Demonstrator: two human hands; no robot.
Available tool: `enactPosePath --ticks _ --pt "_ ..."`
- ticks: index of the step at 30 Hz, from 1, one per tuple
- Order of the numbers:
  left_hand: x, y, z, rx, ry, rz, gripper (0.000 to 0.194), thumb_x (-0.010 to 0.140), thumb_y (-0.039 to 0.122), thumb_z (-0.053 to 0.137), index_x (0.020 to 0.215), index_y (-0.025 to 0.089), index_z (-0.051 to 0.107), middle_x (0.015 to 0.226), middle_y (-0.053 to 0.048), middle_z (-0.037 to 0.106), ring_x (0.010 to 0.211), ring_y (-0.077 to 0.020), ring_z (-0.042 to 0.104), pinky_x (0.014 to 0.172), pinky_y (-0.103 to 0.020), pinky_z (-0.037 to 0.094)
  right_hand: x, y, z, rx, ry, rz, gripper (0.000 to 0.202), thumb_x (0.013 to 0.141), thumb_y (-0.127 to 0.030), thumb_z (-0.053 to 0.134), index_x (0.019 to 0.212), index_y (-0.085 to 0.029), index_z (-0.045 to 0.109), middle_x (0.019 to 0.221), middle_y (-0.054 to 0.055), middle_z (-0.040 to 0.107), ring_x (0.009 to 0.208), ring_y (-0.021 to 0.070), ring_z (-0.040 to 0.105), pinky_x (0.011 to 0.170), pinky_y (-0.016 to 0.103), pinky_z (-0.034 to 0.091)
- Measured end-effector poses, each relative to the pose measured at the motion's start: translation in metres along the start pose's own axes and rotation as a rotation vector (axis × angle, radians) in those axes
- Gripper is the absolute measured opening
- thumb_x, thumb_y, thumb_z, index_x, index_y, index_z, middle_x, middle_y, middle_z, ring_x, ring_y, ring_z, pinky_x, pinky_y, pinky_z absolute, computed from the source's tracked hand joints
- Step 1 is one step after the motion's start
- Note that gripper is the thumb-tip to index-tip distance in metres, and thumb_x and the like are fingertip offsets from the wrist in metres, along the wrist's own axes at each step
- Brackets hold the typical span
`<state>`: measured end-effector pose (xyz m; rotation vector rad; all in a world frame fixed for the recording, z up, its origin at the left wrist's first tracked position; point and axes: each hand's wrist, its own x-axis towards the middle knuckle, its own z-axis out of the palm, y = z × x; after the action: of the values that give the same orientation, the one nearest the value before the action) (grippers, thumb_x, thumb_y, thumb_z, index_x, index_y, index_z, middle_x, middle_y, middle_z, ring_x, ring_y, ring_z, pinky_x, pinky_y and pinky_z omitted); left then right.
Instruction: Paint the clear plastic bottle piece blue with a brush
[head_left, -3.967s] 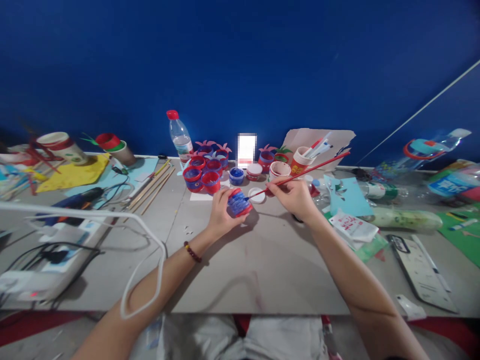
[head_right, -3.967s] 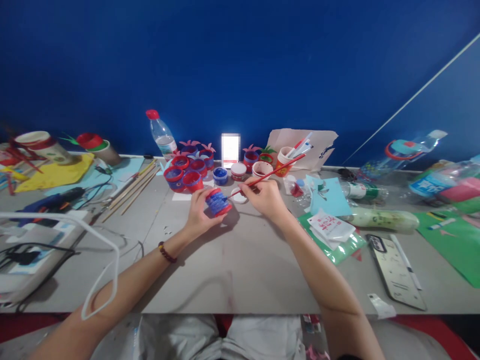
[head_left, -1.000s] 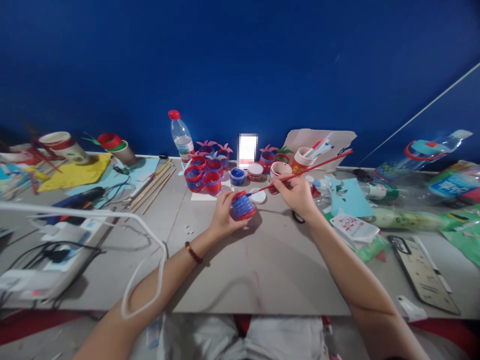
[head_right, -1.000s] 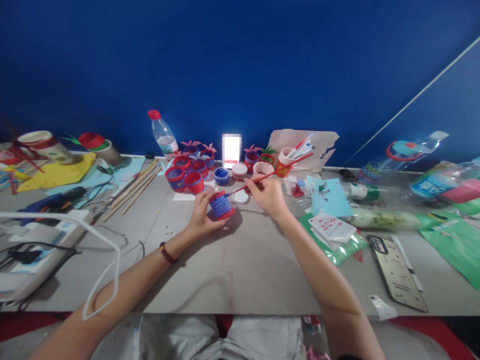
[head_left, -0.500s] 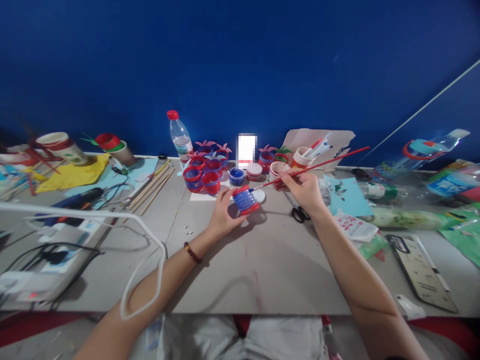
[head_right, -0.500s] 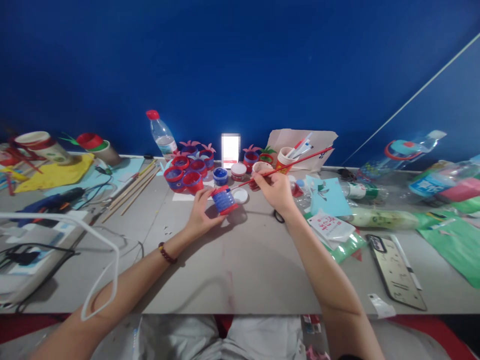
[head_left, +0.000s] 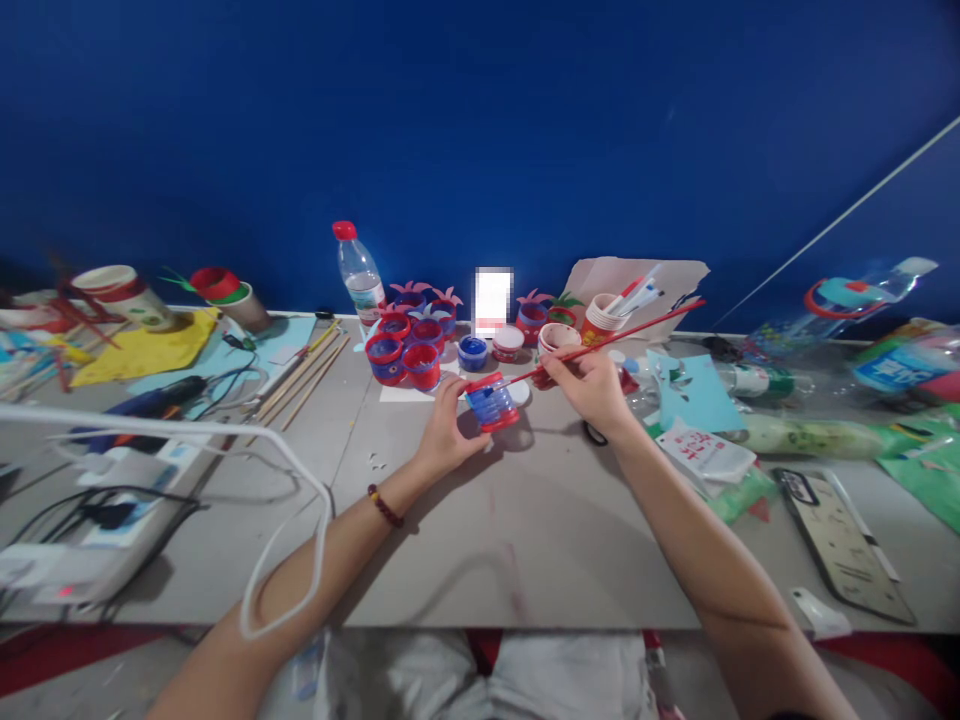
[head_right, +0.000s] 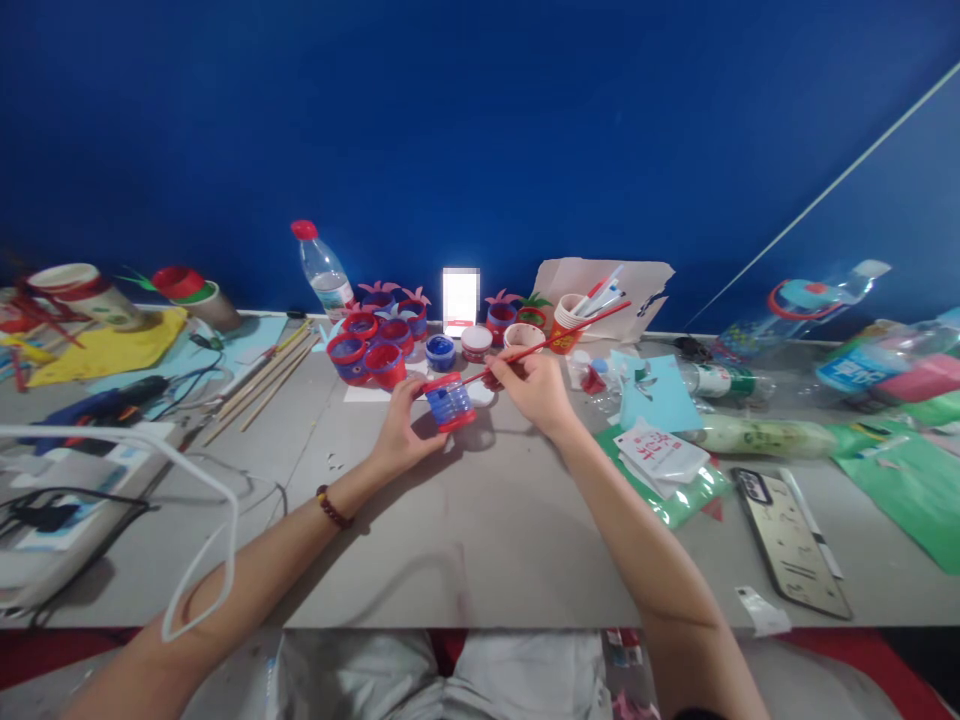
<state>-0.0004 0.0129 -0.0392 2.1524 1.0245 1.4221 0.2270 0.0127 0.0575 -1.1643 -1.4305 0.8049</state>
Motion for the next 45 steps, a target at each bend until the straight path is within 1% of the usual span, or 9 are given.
enactPosePath --ticks 6,12,16,21,25,27,32,38,45 --pt "0.000 0.001 0.001 -0.006 0.025 -0.012 0.074 0.064 0.025 0.080 0.129 0.024 0.043 0.126 -0.010 0.053 0.121 -0.0312 0.055 0.104 -0.052 0.048 0.001 -0.006 -0.003 -0.100 0.046 -0.047 0.049 0.075 -0.066 0.070 0.070 -0.017 0.070 0.068 0.009 0.075 0.062 0.0226 0.072 0.062 0.034 0.061" --pt "-0.001 -0.002 0.002 -0.033 0.029 -0.010 0.073 0.064 0.025 0.080 0.128 0.024 0.045 0.127 -0.010 0.053 0.122 -0.0309 0.055 0.104 -0.052 0.049 0.000 -0.011 -0.006 -0.134 0.072 -0.037 0.049 0.075 -0.066 0.071 0.069 -0.017 0.071 0.066 0.009 0.075 0.063 0.0245 0.073 0.060 0.034 0.060" --pt "-0.001 -0.005 0.002 -0.019 0.043 -0.009 0.076 0.064 0.025 0.080 0.131 0.024 0.044 0.128 -0.011 0.053 0.122 -0.0317 0.054 0.103 -0.053 0.049 0.004 -0.005 -0.010 -0.118 0.078 -0.033 0.047 0.077 -0.064 0.070 0.068 -0.018 0.070 0.067 0.008 0.075 0.063 0.0243 0.073 0.064 0.036 0.062" --pt "0.000 -0.003 0.000 0.056 0.064 0.012 0.075 0.063 0.025 0.082 0.129 0.024 0.046 0.125 -0.011 0.055 0.121 -0.0321 0.055 0.105 -0.055 0.047 0.007 0.005 -0.016 -0.018 0.086 -0.029 0.045 0.075 -0.064 0.072 0.071 -0.019 0.071 0.068 0.007 0.075 0.063 0.0230 0.073 0.067 0.037 0.064" --pt "0.001 0.001 -0.002 0.080 0.012 0.013 0.071 0.064 0.024 0.081 0.127 0.025 0.048 0.125 -0.011 0.054 0.122 -0.0318 0.055 0.105 -0.054 0.047 0.003 0.002 -0.010 0.012 0.014 0.004 0.044 0.077 -0.060 0.074 0.073 -0.017 0.071 0.070 0.008 0.076 0.063 0.0212 0.073 0.066 0.036 0.063" --pt "0.000 0.002 -0.003 0.092 -0.004 0.008 0.072 0.064 0.026 0.081 0.128 0.025 0.047 0.126 -0.011 0.053 0.122 -0.0322 0.054 0.104 -0.054 0.047 0.000 -0.002 -0.003 0.018 -0.010 0.011 0.046 0.075 -0.062 0.074 0.074 -0.016 0.071 0.068 0.008 0.075 0.062 0.0209 0.072 0.065 0.035 0.063" --pt "-0.001 0.001 -0.003 0.083 -0.002 0.006 0.071 0.066 0.026 0.081 0.128 0.024 0.046 0.128 -0.012 0.053 0.124 -0.0318 0.054 0.105 -0.054 0.047 -0.004 -0.009 0.006 -0.016 0.030 0.004 0.052 0.070 -0.070 0.073 0.070 -0.017 0.068 0.062 0.007 0.073 0.058 0.0210 0.071 0.061 0.034 0.062" --pt "0.000 -0.002 -0.001 0.049 0.052 0.016 0.073 0.065 0.027 0.082 0.129 0.024 0.047 0.126 -0.011 0.055 0.122 -0.0315 0.054 0.105 -0.054 0.047 0.001 -0.005 -0.002 -0.067 0.054 -0.026 0.055 0.073 -0.072 0.070 0.071 -0.017 0.070 0.067 0.009 0.075 0.061 0.0234 0.073 0.062 0.035 0.063" --pt "0.000 -0.005 0.002 0.011 0.067 -0.004 0.074 0.064 0.027 0.082 0.129 0.024 0.047 0.125 -0.011 0.055 0.119 -0.0309 0.056 0.102 -0.052 0.050 0.007 0.004 -0.011 -0.065 0.091 -0.010 0.052 0.073 -0.070 0.070 0.071 -0.018 0.071 0.066 0.008 0.075 0.063 0.0243 0.073 0.067 0.038 0.064"
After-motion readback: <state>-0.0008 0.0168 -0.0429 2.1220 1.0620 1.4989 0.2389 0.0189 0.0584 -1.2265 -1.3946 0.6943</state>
